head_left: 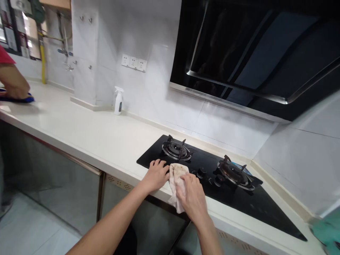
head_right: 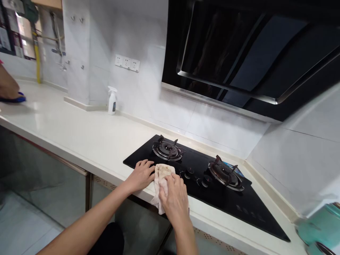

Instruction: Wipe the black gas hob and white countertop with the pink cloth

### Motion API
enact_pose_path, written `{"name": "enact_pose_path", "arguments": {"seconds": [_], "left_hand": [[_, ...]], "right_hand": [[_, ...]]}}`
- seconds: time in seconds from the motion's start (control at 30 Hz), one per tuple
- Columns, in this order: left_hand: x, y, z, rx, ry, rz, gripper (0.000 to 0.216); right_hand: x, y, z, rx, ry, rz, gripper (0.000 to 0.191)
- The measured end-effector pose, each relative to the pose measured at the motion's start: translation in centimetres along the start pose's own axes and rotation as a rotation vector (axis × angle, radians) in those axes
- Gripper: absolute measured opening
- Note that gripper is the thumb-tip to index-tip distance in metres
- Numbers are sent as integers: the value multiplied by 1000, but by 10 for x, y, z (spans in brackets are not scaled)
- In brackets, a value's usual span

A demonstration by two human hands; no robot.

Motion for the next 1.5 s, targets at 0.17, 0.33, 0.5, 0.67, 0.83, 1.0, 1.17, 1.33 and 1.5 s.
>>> {"name": "enact_pose_path", "arguments": {"seconds": [0.17, 0.33, 0.5, 0.67, 0.83, 1.0, 1.17, 1.33, 1.5], "left_hand": [[-1, 1, -1, 12, 2, -18, 36], [-2, 2, 1, 22, -7, -78, 36], [-2, 4, 1, 53, -4, -99, 35], [-3, 6, 0, 48, -11, -101, 35], [-1, 2, 0, 53, -16, -135, 36], [0, 0, 1, 44, -31, -168, 36], [-1, 2, 1, 58, -23, -152, 34], [-2, 2, 0, 54, -19, -118, 34], [0, 1, 0, 41, -15, -104, 35]], "right_hand": [[40, -9, -10, 11, 45, 96, 27], [132, -48, -43, 38, 287, -83, 37], [220, -103, -79, 24, 577, -332, 53], [260, -135, -107, 7, 841, -561, 60], [241, -133, -112, 33, 810, -645, 60], [184, -108, -99, 73, 612, -506, 56], [131, -73, -84, 125, 463, -184, 54], [136, -76, -84, 54, 634, 182, 57], [179, -128, -82, 252, 912, 136, 62]]}}
Point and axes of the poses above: each hand's wrist, its own z-axis towards the middle knuckle, its own y-axis out of the palm, x = y × z, the point moved 2 cm from there along z, towards the middle knuckle, and after that the axes turned 3 degrees about y, right-handed, at the moved point
